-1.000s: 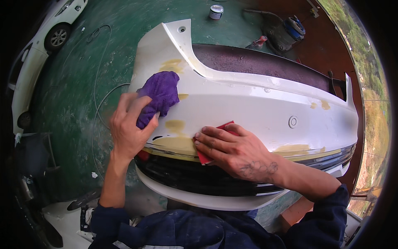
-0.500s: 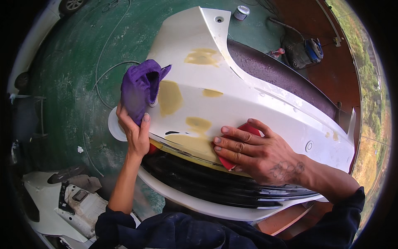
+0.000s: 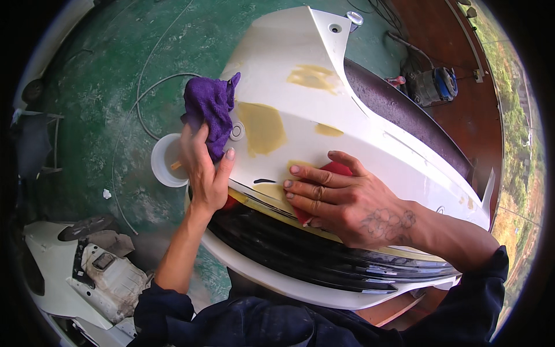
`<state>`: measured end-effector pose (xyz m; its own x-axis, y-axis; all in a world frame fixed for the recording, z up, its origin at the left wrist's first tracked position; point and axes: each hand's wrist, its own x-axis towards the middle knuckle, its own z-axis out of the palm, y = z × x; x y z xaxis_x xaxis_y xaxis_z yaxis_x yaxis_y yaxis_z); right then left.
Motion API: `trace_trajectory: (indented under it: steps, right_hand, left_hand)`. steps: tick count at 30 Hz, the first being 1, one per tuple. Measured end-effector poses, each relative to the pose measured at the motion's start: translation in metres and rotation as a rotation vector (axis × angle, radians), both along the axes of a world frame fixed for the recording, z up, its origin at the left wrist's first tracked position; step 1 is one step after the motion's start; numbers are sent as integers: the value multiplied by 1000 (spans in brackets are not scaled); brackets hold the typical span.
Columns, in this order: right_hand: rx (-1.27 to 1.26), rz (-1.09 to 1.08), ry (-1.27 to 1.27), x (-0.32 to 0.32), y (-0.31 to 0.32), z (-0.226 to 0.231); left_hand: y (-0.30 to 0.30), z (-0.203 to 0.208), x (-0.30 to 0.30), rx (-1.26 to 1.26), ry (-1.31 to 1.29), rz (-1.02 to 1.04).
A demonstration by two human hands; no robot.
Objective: The person sands a white car bumper with a sanding block and wipes the surface with a purple cloth. The person repeatedly dips the sanding block into a bucket of water and continues sanding and wiping the bumper.
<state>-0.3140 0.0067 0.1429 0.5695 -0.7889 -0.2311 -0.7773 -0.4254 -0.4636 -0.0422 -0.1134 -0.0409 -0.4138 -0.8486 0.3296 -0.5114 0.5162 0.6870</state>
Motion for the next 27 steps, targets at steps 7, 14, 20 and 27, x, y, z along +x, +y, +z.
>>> trace_trajectory:
  steps: [7, 14, 20, 27]
  right_hand:
    - [-35, 3, -160, 29, -30, -26]
    - [-39, -36, -104, 22, -13, -18]
    - [-70, -62, -138, 26, -14, -22]
    - [-117, 29, -57, 33, -47, -32]
  left_hand:
    - [2, -13, 12, 7, -15, -30]
    - [-1, -3, -1, 9, -1, -20]
    - [-1, -8, 9, 14, 7, -18]
    - [2, -7, 0, 5, -16, 18]
